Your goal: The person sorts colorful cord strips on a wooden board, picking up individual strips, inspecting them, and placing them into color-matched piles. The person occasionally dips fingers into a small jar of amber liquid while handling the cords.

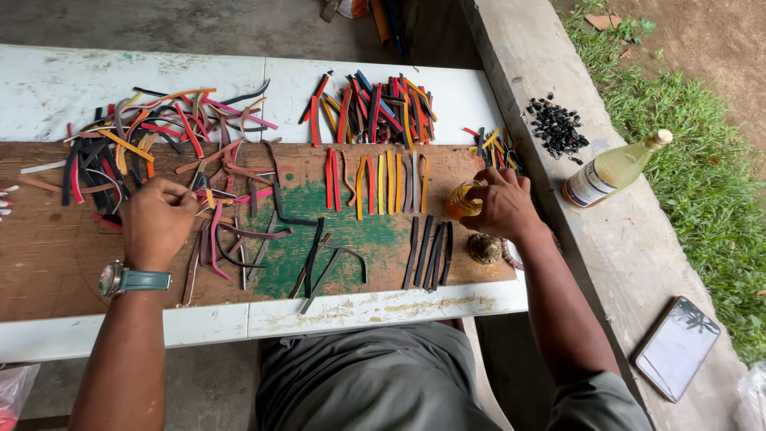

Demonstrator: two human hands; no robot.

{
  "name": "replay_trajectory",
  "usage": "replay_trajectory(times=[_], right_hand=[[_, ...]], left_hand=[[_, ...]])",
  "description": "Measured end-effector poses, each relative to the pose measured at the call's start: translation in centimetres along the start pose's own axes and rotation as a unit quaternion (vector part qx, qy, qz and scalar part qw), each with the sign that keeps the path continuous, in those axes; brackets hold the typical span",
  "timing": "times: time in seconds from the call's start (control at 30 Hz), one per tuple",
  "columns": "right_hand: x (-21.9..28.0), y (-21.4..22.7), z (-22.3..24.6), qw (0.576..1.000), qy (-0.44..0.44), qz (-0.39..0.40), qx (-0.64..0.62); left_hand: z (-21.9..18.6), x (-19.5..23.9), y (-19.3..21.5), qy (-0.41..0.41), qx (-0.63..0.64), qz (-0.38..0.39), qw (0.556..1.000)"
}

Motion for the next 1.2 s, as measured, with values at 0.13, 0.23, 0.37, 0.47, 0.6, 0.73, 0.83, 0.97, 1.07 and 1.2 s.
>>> replay_trajectory(times=[0.13,0.23,0.37,0.47,0.6,0.73,0.83,0.97,1.07,1.2], right_hand=[[0.2,-0.1,-0.4,1.000,-0.011,0.020,-0.012],[1.1,2.3,-1.0,0.998,-0.014,-0.045,-0.044],[4.5,5.6,-1.2,0.979,0.003,-0.176,-0.102],[5.8,6.0,-0.4,0.975,0.018,-0.196,-0.105],[6.3,5.7,-0.1,0.978,0.011,-0.181,-0.103],[6.7,5.7,-0.3,0.978,0.008,-0.188,-0.092],[7.5,6.7,-0.1,0.966,0.008,-0.227,-0.121],[8.6,8.5,-0.2,0.933,0.006,-0.289,-0.214],[9.2,9.4,-0.2,0.915,0.009,-0.313,-0.255],[8.9,9.0,1.2,0.953,-0.001,-0.260,-0.156]], left_hand=[[-1.6,-0.5,1.1,-0.001,0.029,-0.029,0.999],[-1.7,-0.5,1.8,0.037,0.094,-0.018,0.995],[-4.7,0.1,0.5,0.031,0.292,0.024,0.955],[-7.2,0.4,-1.6,0.046,0.386,0.041,0.920],[-9.3,1.4,-5.7,0.084,0.336,0.081,0.934],[-11.5,2.8,-9.0,0.077,0.471,0.127,0.870],[-12.5,3.9,-11.4,0.093,0.520,0.166,0.833],[-13.8,6.5,-13.6,0.117,0.519,0.210,0.820],[-15.5,8.1,-14.7,0.160,0.532,0.245,0.794],[-19.2,10.1,-14.4,0.199,0.645,0.272,0.686]])
Point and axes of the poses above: each hand's wrist, its own x-axis away from the middle knuckle, its own y-axis out of the back of the hand, z = x × y, the point moved 10 cm from there along -x, towards the middle knuckle, and after that the axes turned 9 degrees about -z, right-handed, at the moved point
